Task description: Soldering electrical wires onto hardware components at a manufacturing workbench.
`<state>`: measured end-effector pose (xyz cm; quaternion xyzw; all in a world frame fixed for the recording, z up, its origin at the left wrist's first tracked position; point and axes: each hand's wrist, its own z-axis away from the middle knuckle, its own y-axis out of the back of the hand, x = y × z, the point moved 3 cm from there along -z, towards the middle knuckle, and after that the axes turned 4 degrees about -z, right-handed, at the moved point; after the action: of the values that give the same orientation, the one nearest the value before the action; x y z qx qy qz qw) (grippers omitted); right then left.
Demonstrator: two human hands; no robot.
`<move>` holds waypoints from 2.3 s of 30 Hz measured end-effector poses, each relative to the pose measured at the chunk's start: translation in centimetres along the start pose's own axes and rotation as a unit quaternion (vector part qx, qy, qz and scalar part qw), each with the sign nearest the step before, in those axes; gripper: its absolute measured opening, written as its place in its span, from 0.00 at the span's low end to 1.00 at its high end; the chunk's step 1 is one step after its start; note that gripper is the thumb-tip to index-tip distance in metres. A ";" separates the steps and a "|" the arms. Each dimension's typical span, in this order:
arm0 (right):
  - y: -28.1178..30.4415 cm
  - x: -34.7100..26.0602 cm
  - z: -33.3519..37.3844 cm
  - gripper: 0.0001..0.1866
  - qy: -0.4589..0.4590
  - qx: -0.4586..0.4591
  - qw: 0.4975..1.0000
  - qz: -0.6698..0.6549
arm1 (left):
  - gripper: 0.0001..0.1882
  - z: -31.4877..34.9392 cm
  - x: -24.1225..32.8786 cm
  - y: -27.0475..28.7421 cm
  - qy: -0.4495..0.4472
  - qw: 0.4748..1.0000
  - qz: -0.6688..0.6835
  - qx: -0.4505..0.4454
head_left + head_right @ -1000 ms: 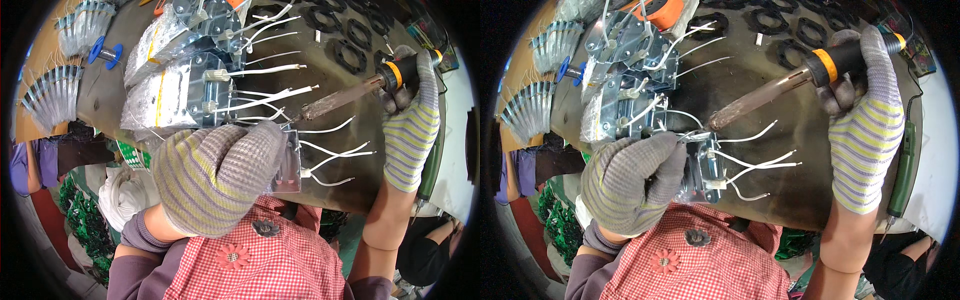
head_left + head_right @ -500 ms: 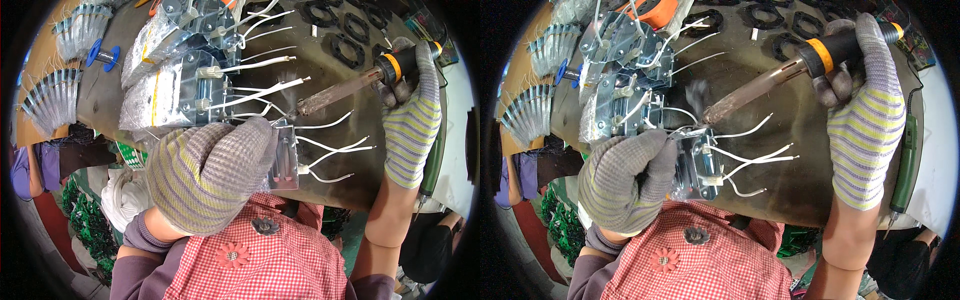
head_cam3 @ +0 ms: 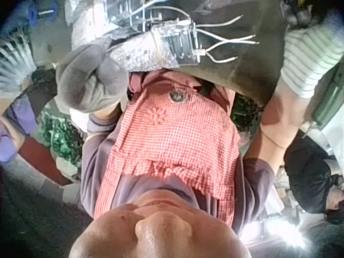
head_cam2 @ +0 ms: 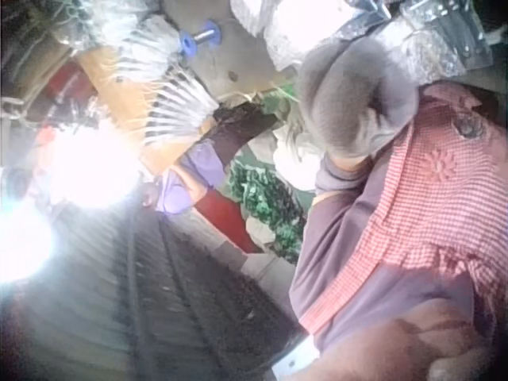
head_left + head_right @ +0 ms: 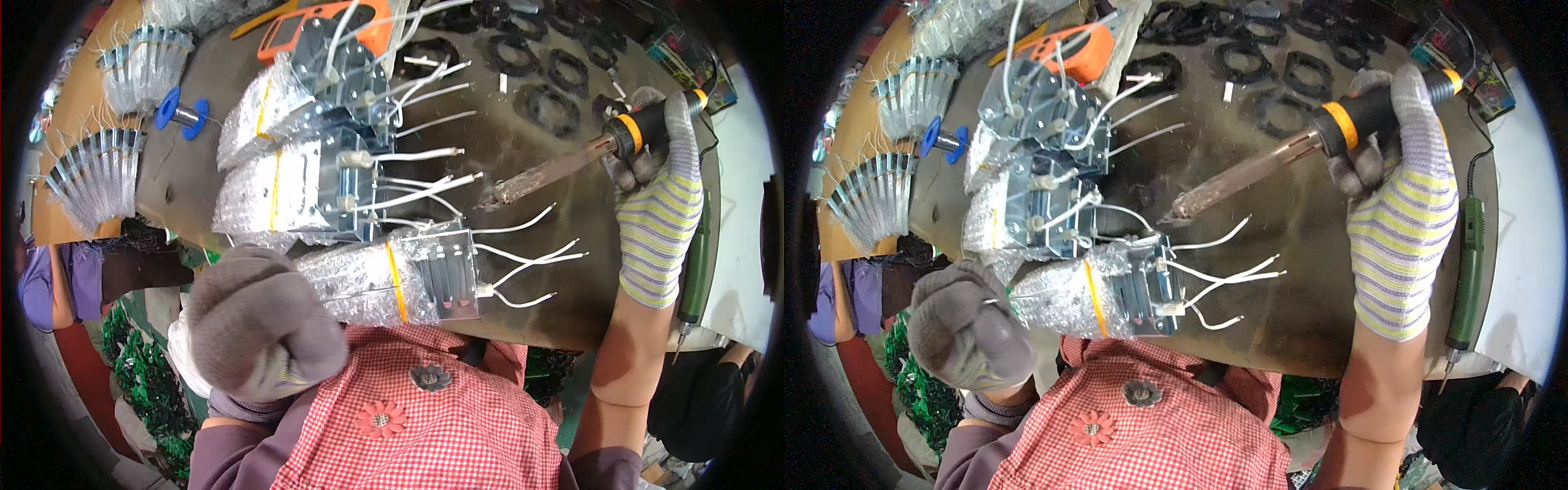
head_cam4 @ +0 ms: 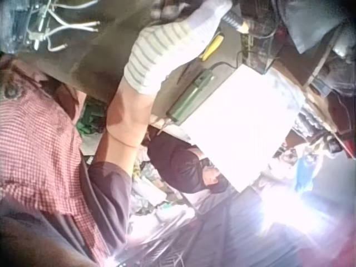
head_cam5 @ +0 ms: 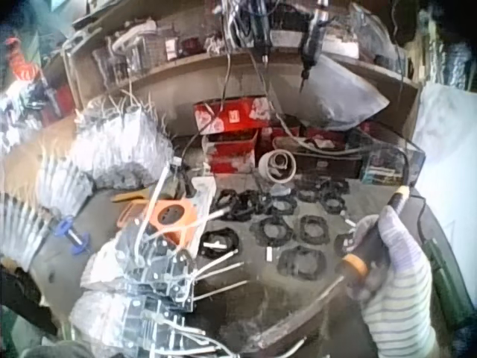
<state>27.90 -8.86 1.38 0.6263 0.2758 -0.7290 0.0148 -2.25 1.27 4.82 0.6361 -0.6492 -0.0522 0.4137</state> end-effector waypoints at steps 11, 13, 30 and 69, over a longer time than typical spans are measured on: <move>-0.9 -4.0 1.2 0.19 0.072 0.051 0.987 -0.135 | 0.08 -5.9 -3.1 1.3 0.044 0.978 -0.148 0.141; -1.9 -5.6 1.4 0.21 0.099 -0.128 0.980 -0.112 | 0.08 -8.0 -3.4 1.3 0.010 0.980 -0.121 0.158; -5.3 -3.7 4.6 0.23 0.190 -0.088 0.977 -0.047 | 0.14 -11.8 -3.6 -0.5 -0.070 0.977 -0.159 0.122; -5.3 -3.4 4.5 0.21 0.179 -0.118 0.976 -0.049 | 0.13 -11.5 -3.7 -0.8 -0.047 0.970 -0.206 0.122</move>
<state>22.63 -7.32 6.79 0.7261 0.3885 -0.5673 0.0037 4.75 9.60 10.15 0.7986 -0.5243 -0.0869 0.2827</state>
